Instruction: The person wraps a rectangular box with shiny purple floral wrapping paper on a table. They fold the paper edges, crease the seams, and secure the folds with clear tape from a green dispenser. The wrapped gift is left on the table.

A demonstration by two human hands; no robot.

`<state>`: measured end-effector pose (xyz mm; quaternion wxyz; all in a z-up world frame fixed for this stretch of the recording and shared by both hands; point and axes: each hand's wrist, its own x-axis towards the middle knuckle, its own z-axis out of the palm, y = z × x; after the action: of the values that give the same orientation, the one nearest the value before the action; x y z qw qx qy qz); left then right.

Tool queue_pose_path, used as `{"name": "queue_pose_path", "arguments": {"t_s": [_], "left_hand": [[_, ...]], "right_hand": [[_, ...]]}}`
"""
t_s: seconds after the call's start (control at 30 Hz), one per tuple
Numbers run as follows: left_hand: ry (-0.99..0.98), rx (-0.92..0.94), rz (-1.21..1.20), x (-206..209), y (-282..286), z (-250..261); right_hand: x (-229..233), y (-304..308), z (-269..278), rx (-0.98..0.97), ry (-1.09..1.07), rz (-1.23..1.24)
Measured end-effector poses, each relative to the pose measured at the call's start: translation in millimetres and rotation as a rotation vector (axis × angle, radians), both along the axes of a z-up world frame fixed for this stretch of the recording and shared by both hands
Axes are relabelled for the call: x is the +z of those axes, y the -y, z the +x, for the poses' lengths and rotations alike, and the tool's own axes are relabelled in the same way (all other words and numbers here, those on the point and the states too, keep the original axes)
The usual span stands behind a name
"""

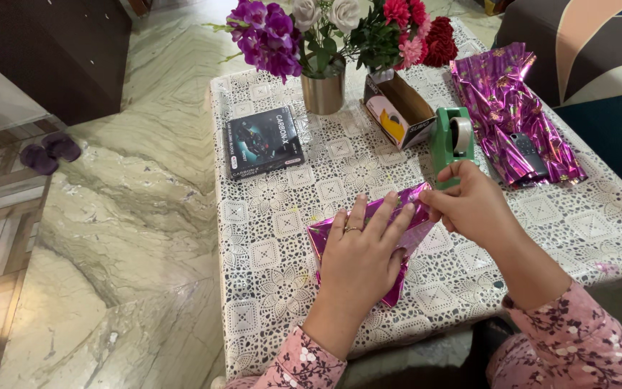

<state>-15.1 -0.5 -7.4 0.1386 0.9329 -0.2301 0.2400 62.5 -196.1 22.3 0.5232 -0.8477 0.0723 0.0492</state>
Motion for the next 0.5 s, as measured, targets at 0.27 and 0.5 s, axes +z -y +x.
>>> {"name": "queue_pose_path", "arguments": {"t_s": [0.27,0.5], "left_hand": [[0.040,0.006,-0.034,-8.8,5.3,-1.7],[0.057,0.029,0.029,-10.2,3.1,4.4]], "right_hand": [[19.9,-5.2,2.2,0.050,-0.112,-0.328],[9.6,10.0,-1.1,0.016,-0.255,-0.315]]}}
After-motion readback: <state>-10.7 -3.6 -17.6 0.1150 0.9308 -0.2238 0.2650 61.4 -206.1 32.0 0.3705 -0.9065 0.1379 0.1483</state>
